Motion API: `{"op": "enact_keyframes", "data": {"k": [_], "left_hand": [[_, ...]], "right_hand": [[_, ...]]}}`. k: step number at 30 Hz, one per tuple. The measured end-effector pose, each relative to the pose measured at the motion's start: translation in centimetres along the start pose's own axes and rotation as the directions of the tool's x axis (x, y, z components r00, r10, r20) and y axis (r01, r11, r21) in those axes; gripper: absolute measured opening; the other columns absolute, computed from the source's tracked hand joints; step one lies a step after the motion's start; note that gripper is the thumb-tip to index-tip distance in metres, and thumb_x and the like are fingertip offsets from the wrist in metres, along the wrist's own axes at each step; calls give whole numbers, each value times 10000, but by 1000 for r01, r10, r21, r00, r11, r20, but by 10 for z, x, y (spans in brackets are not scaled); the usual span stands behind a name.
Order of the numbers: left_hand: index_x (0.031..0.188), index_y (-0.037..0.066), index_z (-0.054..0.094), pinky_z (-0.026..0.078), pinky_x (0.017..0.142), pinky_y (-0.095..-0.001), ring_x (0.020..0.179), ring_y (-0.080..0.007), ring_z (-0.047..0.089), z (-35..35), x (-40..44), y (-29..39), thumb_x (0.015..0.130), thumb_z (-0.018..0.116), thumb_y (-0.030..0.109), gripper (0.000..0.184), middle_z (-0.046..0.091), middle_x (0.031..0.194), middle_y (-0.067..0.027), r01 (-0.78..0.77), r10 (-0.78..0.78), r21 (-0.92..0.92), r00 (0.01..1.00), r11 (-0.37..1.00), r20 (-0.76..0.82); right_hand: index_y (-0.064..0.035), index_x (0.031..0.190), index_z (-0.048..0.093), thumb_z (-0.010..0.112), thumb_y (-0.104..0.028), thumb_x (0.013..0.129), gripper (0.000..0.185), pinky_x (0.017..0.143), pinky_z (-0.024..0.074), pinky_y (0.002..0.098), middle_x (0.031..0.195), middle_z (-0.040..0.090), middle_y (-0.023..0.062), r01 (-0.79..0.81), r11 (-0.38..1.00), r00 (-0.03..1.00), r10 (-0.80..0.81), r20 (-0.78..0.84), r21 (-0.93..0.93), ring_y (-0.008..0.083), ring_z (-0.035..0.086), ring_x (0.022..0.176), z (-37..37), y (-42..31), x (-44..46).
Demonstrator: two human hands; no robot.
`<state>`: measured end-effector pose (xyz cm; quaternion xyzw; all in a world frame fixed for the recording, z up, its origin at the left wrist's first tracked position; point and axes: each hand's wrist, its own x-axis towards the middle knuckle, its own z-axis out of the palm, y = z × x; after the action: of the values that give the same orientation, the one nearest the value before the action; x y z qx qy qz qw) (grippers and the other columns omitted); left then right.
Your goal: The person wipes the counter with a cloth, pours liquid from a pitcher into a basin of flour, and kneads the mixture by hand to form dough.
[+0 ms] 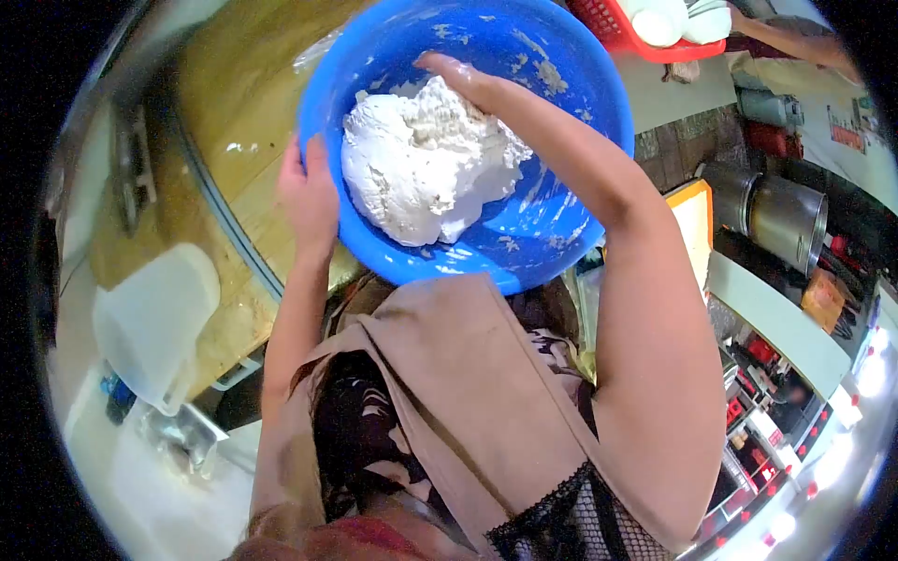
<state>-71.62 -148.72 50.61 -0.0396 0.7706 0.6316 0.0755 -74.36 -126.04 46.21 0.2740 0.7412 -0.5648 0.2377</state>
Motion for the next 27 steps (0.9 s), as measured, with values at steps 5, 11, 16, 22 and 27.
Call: {"op": "enact_keyframes", "data": {"k": [5, 11, 16, 22, 27], "left_hand": [[1071, -53, 517, 424, 762, -257, 847, -141, 547, 1, 5, -13, 858, 504, 166, 306, 599, 955, -107, -73, 72, -178, 997, 981, -12], [1060, -57, 524, 422, 757, -246, 838, -129, 542, 4, 7, -13, 862, 497, 157, 293, 596, 947, -83, -52, 66, -310, 997, 949, 34], [1066, -54, 519, 417, 755, -244, 839, -128, 537, 2, 7, -6, 868, 486, 162, 294, 595, 942, -82, -40, 66, -301, 995, 953, 75], [1056, -52, 521, 418, 749, -259, 818, -137, 540, 2, 17, -2, 871, 478, 182, 302, 598, 929, -96, -111, 126, -170, 989, 979, 83], [1057, -49, 529, 422, 756, -264, 839, -150, 550, -1, 21, 0, 864, 490, 191, 310, 605, 941, -107, -115, 121, -51, 984, 992, 130]], "right_hand": [[-25, 893, 624, 292, -617, 819, 683, 687, 419, 426, 750, 590, 167, 139, 844, 990, -122, 67, -518, 279, 552, 780, 12, -49, -83], [-66, 711, 494, 542, -170, 677, 120, 573, 373, 428, 677, 471, 113, 441, 392, 423, -884, -198, -807, 280, 471, 635, 63, 13, -153], [-70, 865, 483, 525, -222, 671, 250, 651, 365, 410, 878, 484, 127, 487, 345, 401, -905, -147, -802, 302, 456, 747, 67, 54, -112], [-44, 957, 466, 483, -354, 707, 399, 792, 344, 449, 1014, 447, 162, 393, 389, 496, -852, -164, -833, 335, 423, 884, 68, 55, -77], [-13, 924, 485, 502, -302, 749, 339, 791, 411, 415, 936, 491, 175, 484, 400, 625, -780, -12, -778, 326, 477, 889, 48, 28, -102]]}}
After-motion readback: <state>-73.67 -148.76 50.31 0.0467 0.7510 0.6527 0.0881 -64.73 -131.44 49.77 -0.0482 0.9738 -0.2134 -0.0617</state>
